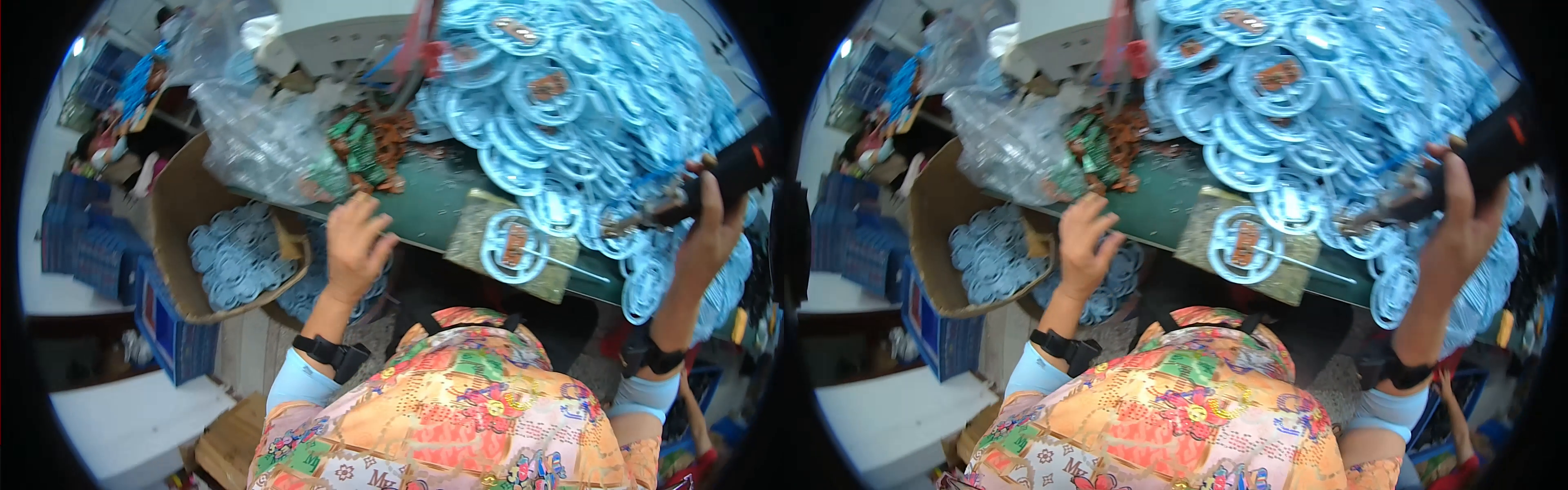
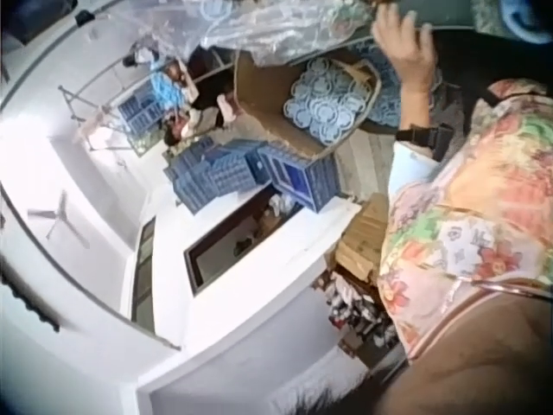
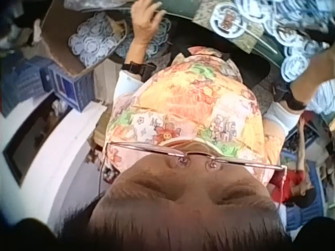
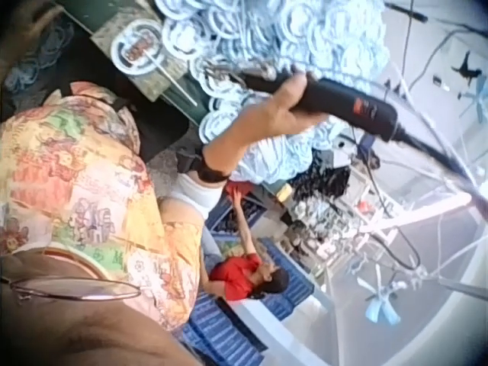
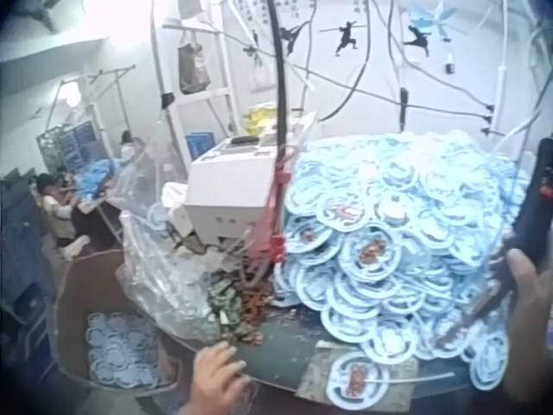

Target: The recorder is assembling small copper components onto blue circular plastic frames using a pneumatic or electric hand tool.

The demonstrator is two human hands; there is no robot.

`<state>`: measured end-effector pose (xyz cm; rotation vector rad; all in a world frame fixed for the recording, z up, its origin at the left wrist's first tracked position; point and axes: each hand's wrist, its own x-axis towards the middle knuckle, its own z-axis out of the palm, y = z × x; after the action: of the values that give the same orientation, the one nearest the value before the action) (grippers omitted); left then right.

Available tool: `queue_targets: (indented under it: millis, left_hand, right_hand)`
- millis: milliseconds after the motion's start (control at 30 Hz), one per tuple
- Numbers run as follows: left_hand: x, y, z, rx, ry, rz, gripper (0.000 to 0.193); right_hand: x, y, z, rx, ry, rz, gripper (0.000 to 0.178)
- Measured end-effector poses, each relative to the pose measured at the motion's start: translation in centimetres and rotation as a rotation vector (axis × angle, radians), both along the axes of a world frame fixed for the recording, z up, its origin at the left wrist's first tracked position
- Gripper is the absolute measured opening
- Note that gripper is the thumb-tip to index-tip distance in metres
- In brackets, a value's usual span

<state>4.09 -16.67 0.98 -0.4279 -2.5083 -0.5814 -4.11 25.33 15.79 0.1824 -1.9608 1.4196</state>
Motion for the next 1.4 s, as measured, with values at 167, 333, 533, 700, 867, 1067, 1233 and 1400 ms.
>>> queue_targets:
  millis: [167,333,533,700,867,1067,1233,1400]
  left_hand:
    - [3.2,-14.7,1.5,-0.083,0.151,0.532,0.022]
    - [7.2,-19.7,-0.3,-0.048,0.024,0.724,0.024]
    - [3.2,-5.4,-8.1,0.264,-0.289,0.215,0.015]
    - [2.1,6.7,-11.6,0.219,-0.549,-0.380,0.009]
    - [3.7,2.7,-12.2,0.118,-0.873,-0.155,0.015]
    - [7.2,-4.2,-11.7,-0.100,-0.926,0.304,0.035]
    - [15.1,-10.7,-8.8,0.175,-0.642,0.804,0.035]
    - [18.6,-15.0,-1.1,0.127,-0.038,1.059,0.028]
  right_hand:
    - [0.4,3.4,-2.6,0.040,0.030,-0.068,0.031]
    - [2.1,2.2,-3.9,-0.024,0.073,-0.030,0.050]
    - [10.0,1.6,-6.6,0.365,0.028,-0.088,0.024]
    - [16.6,1.6,-13.4,0.652,-0.534,0.266,0.020]
    - [19.1,2.9,-16.3,0.747,-0.948,0.521,0.026]
    - [16.4,3.0,-16.7,0.667,-0.882,0.616,0.025]
    - [15.1,0.9,-15.2,0.460,-0.834,0.825,0.020]
    - [13.2,-1.1,-14.3,0.448,-0.899,1.091,0.022]
